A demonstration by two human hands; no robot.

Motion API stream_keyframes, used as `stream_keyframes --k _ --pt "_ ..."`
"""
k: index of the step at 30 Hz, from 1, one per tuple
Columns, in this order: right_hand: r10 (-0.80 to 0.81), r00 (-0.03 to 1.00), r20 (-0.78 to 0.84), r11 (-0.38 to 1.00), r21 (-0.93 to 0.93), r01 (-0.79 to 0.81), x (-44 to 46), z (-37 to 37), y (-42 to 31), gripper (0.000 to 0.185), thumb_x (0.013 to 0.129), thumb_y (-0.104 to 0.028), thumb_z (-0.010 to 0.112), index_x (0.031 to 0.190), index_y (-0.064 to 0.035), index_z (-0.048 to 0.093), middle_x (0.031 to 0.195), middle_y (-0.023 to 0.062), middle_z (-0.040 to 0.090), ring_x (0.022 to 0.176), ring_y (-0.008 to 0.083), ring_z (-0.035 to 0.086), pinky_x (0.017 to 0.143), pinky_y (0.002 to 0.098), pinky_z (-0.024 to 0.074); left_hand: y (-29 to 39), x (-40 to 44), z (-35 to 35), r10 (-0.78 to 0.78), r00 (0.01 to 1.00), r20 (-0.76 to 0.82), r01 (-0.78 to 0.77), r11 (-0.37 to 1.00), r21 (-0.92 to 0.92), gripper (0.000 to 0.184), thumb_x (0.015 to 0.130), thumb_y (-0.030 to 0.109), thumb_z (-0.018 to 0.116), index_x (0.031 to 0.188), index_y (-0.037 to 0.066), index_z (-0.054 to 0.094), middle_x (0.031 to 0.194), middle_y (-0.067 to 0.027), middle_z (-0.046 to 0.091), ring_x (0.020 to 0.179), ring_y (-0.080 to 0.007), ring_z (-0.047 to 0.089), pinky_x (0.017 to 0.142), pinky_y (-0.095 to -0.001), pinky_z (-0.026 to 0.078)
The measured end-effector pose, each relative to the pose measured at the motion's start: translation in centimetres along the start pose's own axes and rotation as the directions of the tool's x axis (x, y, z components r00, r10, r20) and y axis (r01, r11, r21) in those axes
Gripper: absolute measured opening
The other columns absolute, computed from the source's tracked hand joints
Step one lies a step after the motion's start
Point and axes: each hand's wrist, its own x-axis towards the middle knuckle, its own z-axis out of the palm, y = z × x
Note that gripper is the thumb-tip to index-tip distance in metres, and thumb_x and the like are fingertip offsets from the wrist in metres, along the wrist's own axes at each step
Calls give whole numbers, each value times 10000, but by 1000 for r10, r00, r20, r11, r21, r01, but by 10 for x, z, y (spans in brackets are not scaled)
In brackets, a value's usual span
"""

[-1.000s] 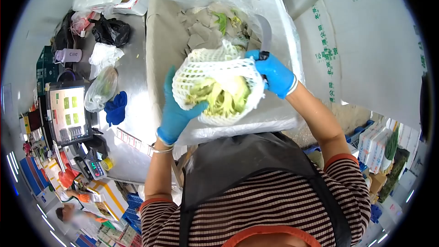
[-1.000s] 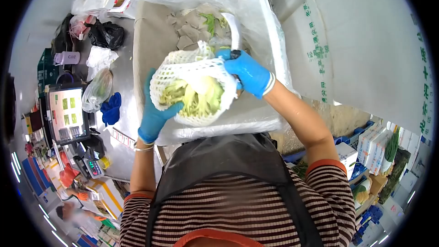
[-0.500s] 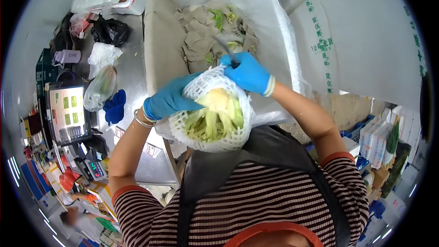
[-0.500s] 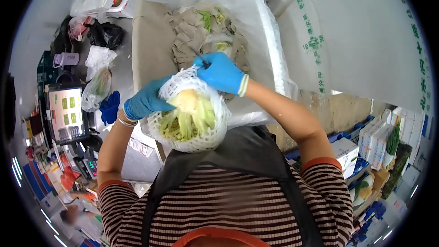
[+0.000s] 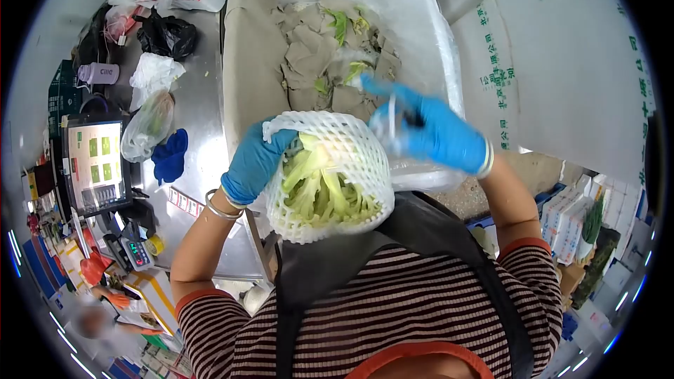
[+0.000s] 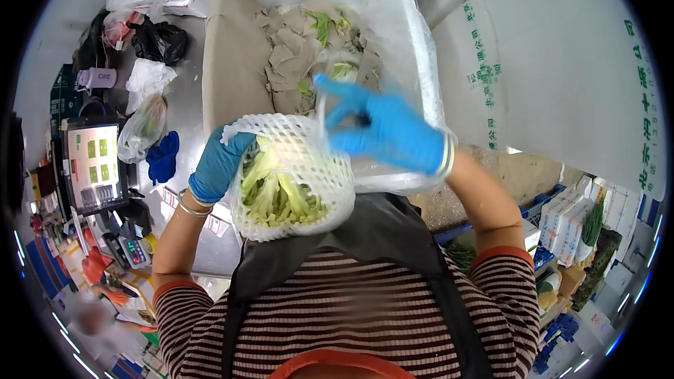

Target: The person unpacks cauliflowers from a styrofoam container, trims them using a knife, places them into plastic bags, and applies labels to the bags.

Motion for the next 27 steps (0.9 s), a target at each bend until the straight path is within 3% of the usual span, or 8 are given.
stream_keyframes --k 2,7,9,10,11,13,16,27 --pt "-152 988 6 966 -210 149 -9 23 2 727 833 -322 759 1417 -23 446 1047 98 672 910 139 630 732 288 524 7 2 7 107 994 -9 -107 994 -11 375 975 256 611 1204 -39 575 1062 -71 676 945 -144 615 892 -277 477" --pt "-31 994 109 998 58 25 13 34 19 461 810 -283 753 1170 -19 638 998 189 689 877 308 676 809 359 524 -8 5 -5 197 978 68 -207 881 426 245 959 163 575 1147 18 631 1094 -117 667 948 -249 626 890 -338 489" --pt "105 982 157 947 286 -147 11 34 26 419 807 -258 749 1129 -7 653 918 178 694 796 302 673 762 333 527 -7 2 -4 108 994 35 -114 929 351 208 946 118 563 1115 45 659 1088 -130 662 946 -304 629 897 -365 491" --pt "-155 988 -5 952 266 150 14 46 36 305 818 -202 717 1050 -9 673 823 156 686 668 285 629 669 310 510 1 7 -3 84 996 45 -93 958 272 199 936 103 576 1103 47 668 1075 -130 664 945 -305 629 898 -366 491" --pt "-72 997 31 991 113 68 19 47 37 282 828 -193 703 1044 -14 674 830 158 687 670 285 628 668 314 509 8 10 1 65 997 52 -73 979 190 191 926 88 589 1091 48 677 1062 -131 666 944 -307 629 899 -366 491" --pt "110 993 53 975 -197 -98 36 41 36 237 849 -175 674 1033 -24 675 845 163 688 674 284 626 666 323 506 6 8 10 54 998 -36 -49 992 119 215 933 129 620 1103 13 682 1014 -76 694 931 -172 624 883 -294 485" --pt "-124 982 143 972 -181 149 54 54 105 186 878 -175 631 1001 -38 659 870 172 686 762 313 668 718 369 515 6 17 12 -110 992 66 118 984 -131 296 957 186 621 1147 -38 662 1050 -35 698 954 -65 583 879 -245 475" --pt "-3 993 -116 967 -253 -27 7 -23 41 358 896 -269 686 1137 -30 571 1003 135 647 840 240 667 774 360 533 24 55 23 -278 894 351 306 952 -24 397 971 295 605 1185 -38 636 1061 -50 689 897 -95 613 811 -256 496"
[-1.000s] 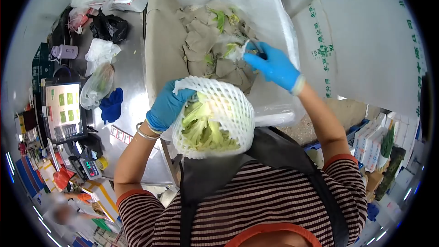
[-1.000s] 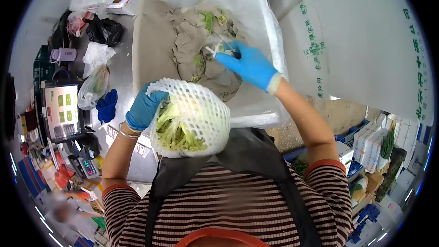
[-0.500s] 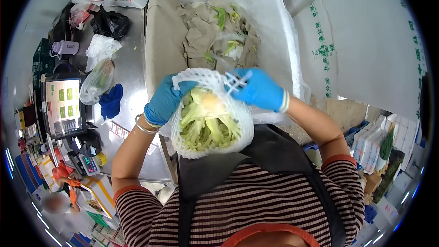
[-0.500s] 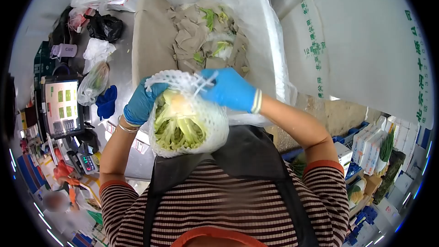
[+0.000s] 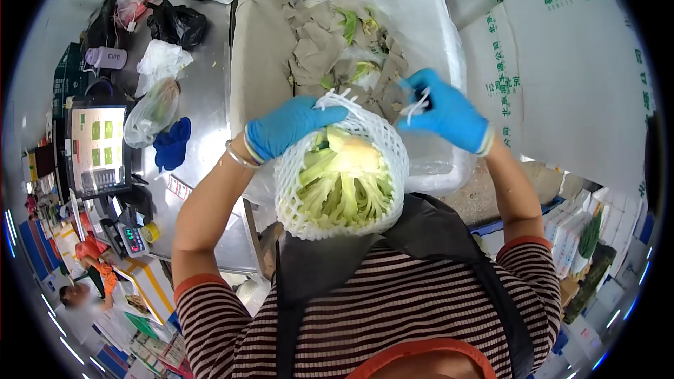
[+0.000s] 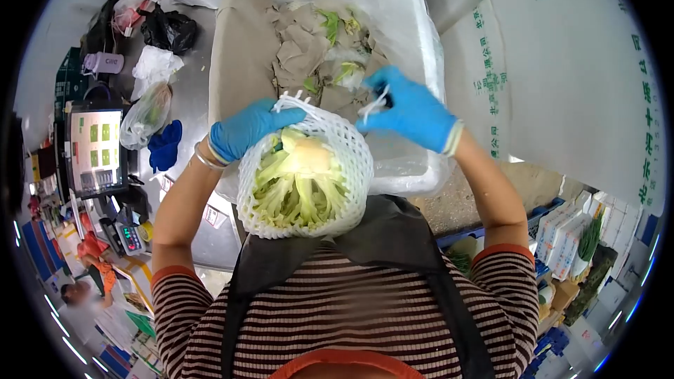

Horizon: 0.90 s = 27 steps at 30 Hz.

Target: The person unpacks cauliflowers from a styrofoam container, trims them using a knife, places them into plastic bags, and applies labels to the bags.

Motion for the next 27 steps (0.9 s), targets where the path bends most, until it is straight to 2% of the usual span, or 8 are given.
stream_keyframes --k 4,5,9,12,20,22,23,27 --pt "-352 936 18 936 14 352 -5 -38 -12 283 921 -190 657 1131 -13 592 1031 132 640 862 212 670 771 342 538 9 19 -1 40 998 57 -53 968 247 351 981 279 582 1186 4 653 1028 -59 697 859 -89 599 802 -265 496" --pt "-312 949 45 868 420 265 -8 -25 -13 244 946 -201 620 1107 -18 615 982 135 663 824 223 677 747 344 536 0 28 -2 102 992 75 -119 955 270 337 981 272 578 1185 17 658 1023 -60 699 855 -95 602 803 -270 495" --pt "-223 931 290 975 68 213 5 6 -2 335 992 -359 520 1038 -63 670 806 138 665 706 266 661 695 356 522 11 30 -2 354 892 281 -451 664 597 310 974 257 572 1184 53 674 1023 -57 702 858 -116 610 815 -282 490" --pt "-105 891 441 994 61 87 17 15 -7 457 1010 -459 441 953 -88 701 715 137 649 642 288 639 665 369 511 13 24 -1 250 954 165 -296 695 656 287 958 218 570 1180 71 678 1027 -78 705 862 -144 628 817 -281 488" --pt "-239 745 623 971 131 202 -3 8 21 537 1015 -506 397 849 -84 684 636 106 628 581 231 622 643 392 501 -9 -1 -8 335 942 15 -307 845 438 257 962 165 554 1127 7 672 1065 -62 682 944 -138 613 896 -294 480" --pt "26 734 678 944 224 -241 -12 4 26 474 1021 -447 438 905 -73 704 597 68 617 480 175 551 577 331 499 -34 -2 -14 139 978 -156 -138 990 16 249 955 135 552 1142 16 666 1106 -55 672 993 -156 614 934 -304 472" --pt "154 688 709 850 260 -458 -17 4 31 443 1024 -418 458 933 -67 713 577 49 611 429 147 515 544 300 498 -52 -5 -18 422 902 -92 -343 829 442 258 947 116 554 1161 12 655 1147 -48 656 1059 -165 601 967 -311 460" --pt "72 939 336 732 621 -279 11 -8 69 460 985 -487 509 1042 -65 684 649 18 591 517 85 492 539 250 457 -23 -11 1 132 953 -272 -120 991 60 276 964 126 531 1184 -2 639 1168 -67 644 1084 -161 586 993 -303 446"
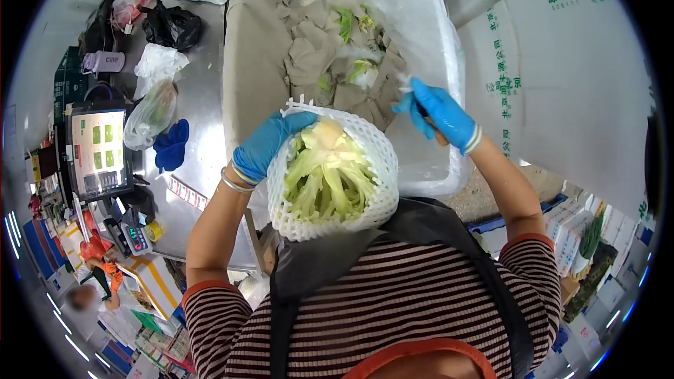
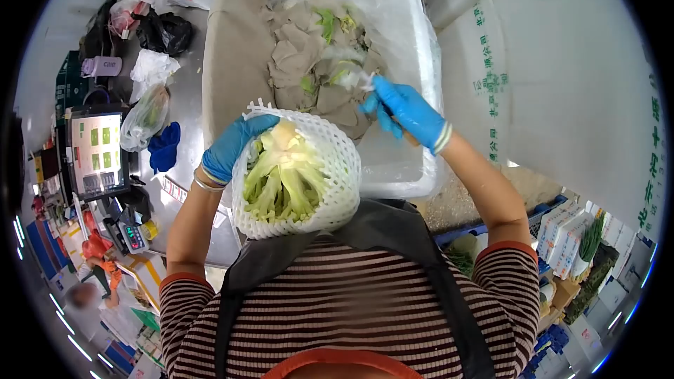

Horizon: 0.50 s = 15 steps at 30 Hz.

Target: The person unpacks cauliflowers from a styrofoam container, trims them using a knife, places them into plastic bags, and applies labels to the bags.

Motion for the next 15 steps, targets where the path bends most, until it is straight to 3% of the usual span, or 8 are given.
stream_keyframes --k 2,5,6,8,11,12,14,15 --pt "-75 962 -261 964 -266 3 7 23 -6 506 971 -511 525 1094 -42 670 697 21 600 508 90 475 539 218 455 -4 1 -2 32 999 -19 -32 999 5 286 978 136 507 1189 -9 635 1167 -74 644 1081 -162 586 999 -298 441" --pt "-163 980 -112 950 -286 125 0 42 -25 595 988 -536 465 1345 -66 536 989 89 676 503 75 471 489 211 461 -12 -3 -3 44 998 -45 -50 989 -138 287 991 105 468 1199 -11 629 1171 -81 640 1082 -164 586 1007 -297 436" --pt "-30 993 -115 983 -183 9 3 43 -19 616 982 -554 463 1358 -70 524 1022 93 676 517 80 480 491 219 467 7 -12 4 33 996 -88 -37 998 -47 284 997 104 457 1181 -26 629 1163 -94 645 1085 -175 593 1005 -300 441" --pt "218 972 -86 976 13 -218 18 42 4 660 970 -589 459 1386 -78 498 1088 102 674 547 91 497 495 235 479 19 -24 5 145 964 -221 -190 962 -195 258 968 147 540 1109 -32 661 1084 -90 673 999 -153 625 932 -289 475" --pt "541 840 45 792 308 -527 33 39 59 733 868 -733 497 1238 -109 602 822 38 614 549 120 480 534 314 485 54 -58 21 303 861 -409 -395 904 -161 317 888 214 637 1104 -17 656 997 -97 695 886 -187 673 815 -314 525" --pt "453 885 108 808 369 -459 34 43 51 727 875 -726 488 1263 -118 585 856 36 615 561 124 486 571 326 498 53 -62 21 550 774 -314 -508 835 212 381 827 239 678 1130 11 651 1007 -98 690 876 -218 678 801 -341 523" --pt "274 944 183 785 525 -329 36 47 28 702 897 -694 487 1309 -131 555 932 38 634 623 140 540 655 339 528 63 -54 20 868 481 125 -683 282 673 610 634 333 772 1199 141 650 1015 -43 663 876 -237 637 780 -370 482" --pt "183 981 68 812 552 -190 37 53 4 645 931 -612 503 1349 -121 522 1075 56 635 802 163 594 778 336 529 70 -61 32 853 460 245 -487 12 873 585 645 287 754 1218 226 653 1094 34 616 916 -197 555 805 -357 434"
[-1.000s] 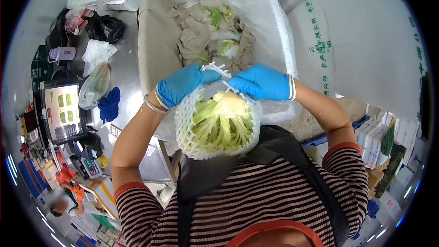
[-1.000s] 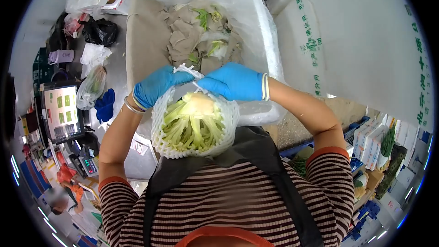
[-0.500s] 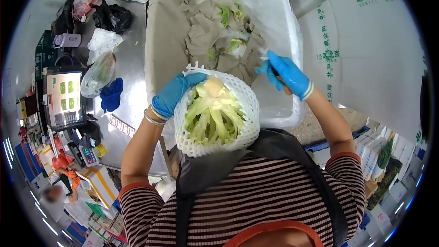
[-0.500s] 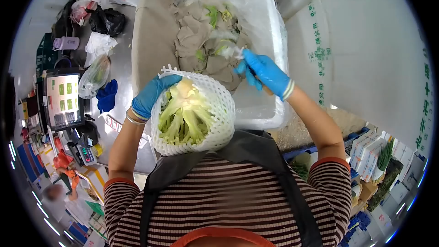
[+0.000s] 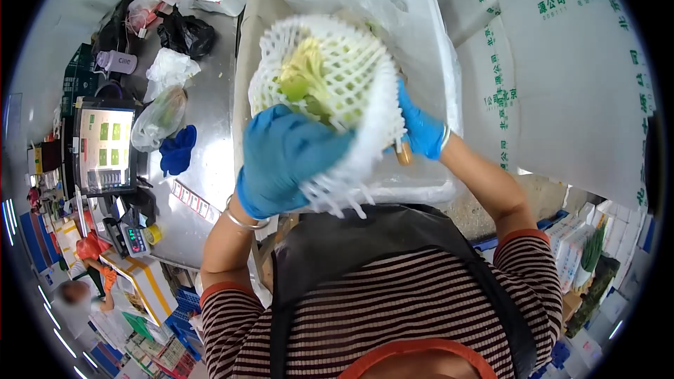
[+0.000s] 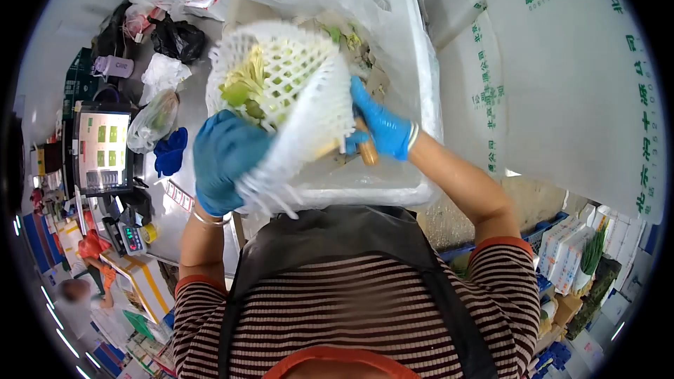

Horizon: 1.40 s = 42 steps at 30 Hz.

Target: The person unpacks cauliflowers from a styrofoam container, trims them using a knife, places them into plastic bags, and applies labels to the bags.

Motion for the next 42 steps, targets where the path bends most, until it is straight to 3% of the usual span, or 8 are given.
stream_keyframes --k 5,9,14,18,22,28,32,42 --pt "-669 634 388 481 -424 767 -7 -27 -55 602 977 -207 577 1498 -55 318 1489 101 431 1327 206 455 1102 351 384 9 5 11 183 982 -48 -156 929 334 448 798 162 719 1149 438 685 1331 23 516 1127 -236 505 1040 -441 374" --pt "-753 579 312 447 -403 798 -18 -7 -83 747 906 -191 670 1523 -64 270 1542 92 358 1393 194 368 1159 352 294 -8 2 33 -355 934 -33 322 880 -350 440 780 -58 578 1054 233 761 1453 -173 409 1411 -383 299 1145 -444 257" --pt "-828 498 259 347 -462 817 -17 -3 -67 916 745 -75 773 1520 -62 285 1531 79 384 1383 200 386 1154 343 302 -62 -43 119 -542 834 101 64 -86 -994 351 817 38 540 1137 49 684 1445 -174 437 1366 -326 390 1148 -427 282" --pt "-726 385 570 -245 -737 630 -33 -1 -56 807 690 36 674 1446 -157 469 1513 88 420 1301 223 496 1053 328 429 -48 -14 93 -599 652 466 -343 -780 -523 434 948 244 522 1322 26 548 1397 -179 509 1296 -330 481 1139 -461 323" --pt "-611 543 575 -339 -811 477 -30 14 -38 792 694 35 650 1414 -268 520 1514 112 419 1111 264 645 728 332 548 -57 -39 127 -700 591 401 -399 -686 -609 544 993 380 494 1387 5 473 1413 -181 506 1302 -335 483 1118 -491 352" --pt "-804 405 434 -106 -776 621 -12 37 -27 824 769 88 580 1525 -79 299 1470 122 472 1204 278 582 973 315 480 -33 -58 108 -820 507 266 -404 -499 -767 432 971 219 571 1354 30 510 1351 -137 565 1253 -264 533 1087 -422 417" --pt "-354 921 164 876 -287 388 -15 8 -40 483 876 -98 570 1333 19 467 942 130 644 514 167 521 515 337 513 -11 -58 76 -884 466 36 -417 -256 -872 418 931 110 613 1323 27 493 1262 -88 600 1140 -208 602 1000 -367 500" --pt "-304 936 -177 909 -348 229 -20 70 88 538 960 -309 481 1411 -22 418 1260 165 590 976 263 638 713 348 551 97 -193 -16 -907 419 -43 -109 -3 -994 745 799 121 784 1418 14 384 1340 -79 547 1219 -171 515 1066 -336 406"
